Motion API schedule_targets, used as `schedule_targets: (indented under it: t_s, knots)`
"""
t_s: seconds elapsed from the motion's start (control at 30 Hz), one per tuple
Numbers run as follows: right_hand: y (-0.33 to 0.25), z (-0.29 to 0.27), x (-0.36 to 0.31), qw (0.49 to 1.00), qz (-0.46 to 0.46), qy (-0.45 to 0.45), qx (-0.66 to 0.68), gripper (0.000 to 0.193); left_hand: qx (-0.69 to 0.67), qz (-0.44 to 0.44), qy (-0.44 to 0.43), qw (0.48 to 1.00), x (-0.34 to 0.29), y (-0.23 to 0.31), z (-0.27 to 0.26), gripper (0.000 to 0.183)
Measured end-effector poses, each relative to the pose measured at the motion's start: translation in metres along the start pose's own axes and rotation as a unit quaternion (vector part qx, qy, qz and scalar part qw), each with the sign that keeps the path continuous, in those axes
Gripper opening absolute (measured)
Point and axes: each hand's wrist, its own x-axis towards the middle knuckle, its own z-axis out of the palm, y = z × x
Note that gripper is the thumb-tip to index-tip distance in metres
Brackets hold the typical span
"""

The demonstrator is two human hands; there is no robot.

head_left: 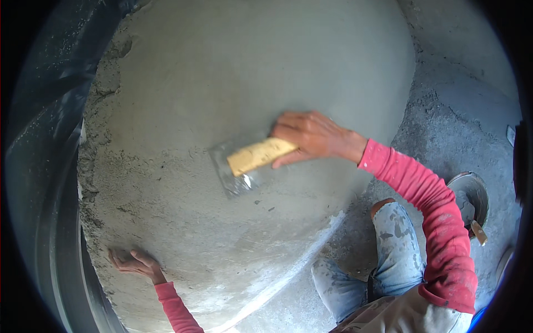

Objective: The person scoops plaster from a bucket with a trowel and applies it to a wall using a large trowel, smoothing the surface in repeated strokes. The person kneels on the floor and works on a single wall section, periodically reloading the trowel from the bucket.

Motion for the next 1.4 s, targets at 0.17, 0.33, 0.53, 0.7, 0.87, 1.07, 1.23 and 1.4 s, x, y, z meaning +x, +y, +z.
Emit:
schedule_targets:
  t_s: [0.17,0.33,0.53,0.7,0.87,1.07,1.23,1.4]
  knots:
    - [0.015,-0.022,-0.037,0.966,0.180,0.161,-0.096,0.050,-0.006,-0.006,0.007,1.000,0.003,-0.001,-0.006,0.070]
    - [0.106,-0.069,0.024,0.894,0.289,0.284,-0.191,0.052,0.008,0.011,0.002,1.000,0.002,0.002,-0.005,0.069]
    - [0.009,0.004,-0.020,0.979,0.128,0.146,-0.059,0.051,-0.003,-0.019,-0.003,1.000,0.003,0.004,-0.010,0.069]
    - [-0.008,0.032,-0.086,0.758,0.561,0.331,0.012,0.052,0.064,0.025,-0.022,0.997,0.000,-0.013,-0.010,0.071]
    - [0.085,-0.004,-0.068,0.668,0.641,0.377,0.001,0.070,0.035,-0.001,-0.031,0.999,0.005,0.009,-0.008,0.069]
    - [0.069,-0.076,0.086,0.836,0.443,0.312,0.091,0.070,0.023,-0.014,-0.015,1.000,0.003,0.008,-0.011,0.070]
    - [0.000,-0.011,0.090,0.972,0.155,0.153,0.087,0.059,0.027,-0.007,-0.022,0.999,0.003,0.007,-0.010,0.071]
    - [-0.036,0.017,0.007,0.977,0.162,0.142,0.008,0.050,0.011,-0.008,-0.019,1.000,0.001,0.002,-0.006,0.072]
